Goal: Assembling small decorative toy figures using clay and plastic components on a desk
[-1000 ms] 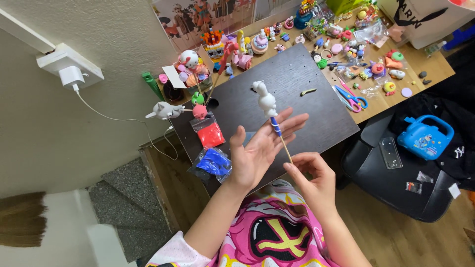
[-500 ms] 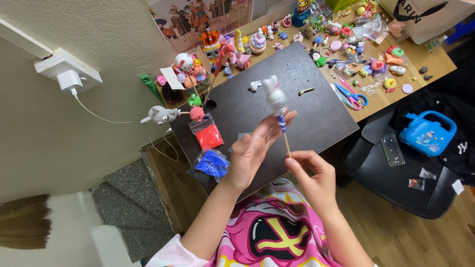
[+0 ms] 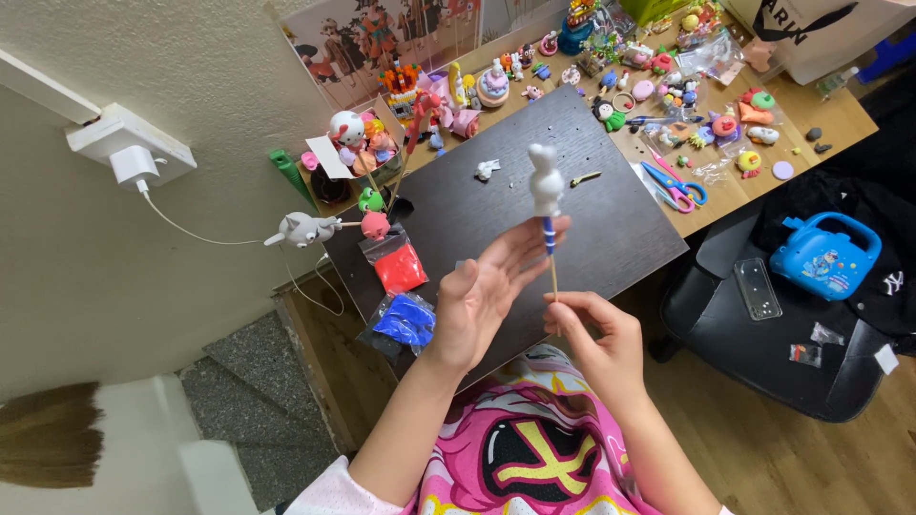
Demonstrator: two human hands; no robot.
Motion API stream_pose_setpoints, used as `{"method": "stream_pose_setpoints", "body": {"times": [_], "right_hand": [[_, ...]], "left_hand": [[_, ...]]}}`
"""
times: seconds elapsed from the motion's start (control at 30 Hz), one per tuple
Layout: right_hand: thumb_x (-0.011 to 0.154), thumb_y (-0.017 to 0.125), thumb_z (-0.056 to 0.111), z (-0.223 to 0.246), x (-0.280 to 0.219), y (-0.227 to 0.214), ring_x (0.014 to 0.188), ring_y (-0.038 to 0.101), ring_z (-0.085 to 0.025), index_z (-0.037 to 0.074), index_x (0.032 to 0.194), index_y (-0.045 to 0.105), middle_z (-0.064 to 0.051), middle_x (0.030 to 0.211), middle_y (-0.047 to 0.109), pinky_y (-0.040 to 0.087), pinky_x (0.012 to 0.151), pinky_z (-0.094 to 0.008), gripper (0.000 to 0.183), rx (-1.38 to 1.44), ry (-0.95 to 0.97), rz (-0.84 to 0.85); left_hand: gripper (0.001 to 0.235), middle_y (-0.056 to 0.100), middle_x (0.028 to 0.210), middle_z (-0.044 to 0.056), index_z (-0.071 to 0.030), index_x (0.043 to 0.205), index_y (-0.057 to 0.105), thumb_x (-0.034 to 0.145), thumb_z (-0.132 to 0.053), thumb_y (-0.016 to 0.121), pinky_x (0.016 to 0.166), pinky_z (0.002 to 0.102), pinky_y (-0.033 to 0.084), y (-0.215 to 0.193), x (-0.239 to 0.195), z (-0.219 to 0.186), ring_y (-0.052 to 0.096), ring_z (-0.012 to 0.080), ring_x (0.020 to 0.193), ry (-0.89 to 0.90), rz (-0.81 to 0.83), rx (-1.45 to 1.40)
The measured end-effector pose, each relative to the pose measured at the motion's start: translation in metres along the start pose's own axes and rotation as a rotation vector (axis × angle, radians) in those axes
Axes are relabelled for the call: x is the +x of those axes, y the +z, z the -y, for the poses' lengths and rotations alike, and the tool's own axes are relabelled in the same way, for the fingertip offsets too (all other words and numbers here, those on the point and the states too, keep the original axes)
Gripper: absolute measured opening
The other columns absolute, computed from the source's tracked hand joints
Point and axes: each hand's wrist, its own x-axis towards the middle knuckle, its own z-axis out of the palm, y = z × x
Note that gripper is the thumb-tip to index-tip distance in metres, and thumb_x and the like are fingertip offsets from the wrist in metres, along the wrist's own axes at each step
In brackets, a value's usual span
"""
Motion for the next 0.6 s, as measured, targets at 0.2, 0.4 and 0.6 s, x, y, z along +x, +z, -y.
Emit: {"method": "stream_pose_setpoints", "body": {"times": [0.2, 0.4, 0.6], "right_hand": [[0.092, 0.075, 0.008, -0.007, 0.002, -0.007, 0.068, 0.075, -0.014, 0.008, 0.1, 0.081, -0.006, 0.079, 0.077, 0.058, 0.067, -0.029, 0.01, -0.037, -0.022, -0.02], [0.077, 0.09, 0.013, -0.008, 0.001, 0.002, 0.063, 0.067, -0.008, 0.011, 0.091, 0.08, -0.002, 0.071, 0.074, 0.053, 0.062, -0.026, 0.017, -0.107, -0.05, -0.074], [0.07, 0.095, 0.014, -0.005, 0.001, 0.009, 0.057, 0.065, -0.012, 0.011, 0.082, 0.073, 0.0, 0.063, 0.07, 0.051, 0.059, -0.027, 0.025, -0.124, -0.081, -0.07]], "left_hand": [[0.099, 0.045, 0.157, 0.014, -0.004, 0.16, 0.036, 0.091, -0.075, 0.034, 0.125, 0.042, 0.022, 0.0, 0.001, -0.004, 0.036, 0.0226, 0.15, -0.029, -0.001, 0.061], [0.101, 0.04, 0.162, 0.018, -0.005, 0.163, 0.028, 0.089, -0.075, 0.034, 0.125, 0.042, 0.022, 0.004, 0.002, -0.004, 0.033, 0.0284, 0.154, -0.041, 0.033, 0.029], [0.098, 0.039, 0.162, 0.021, -0.005, 0.163, 0.028, 0.092, -0.072, 0.035, 0.125, 0.041, 0.025, 0.001, 0.002, -0.005, 0.035, 0.0299, 0.153, -0.038, 0.053, -0.097]]}}
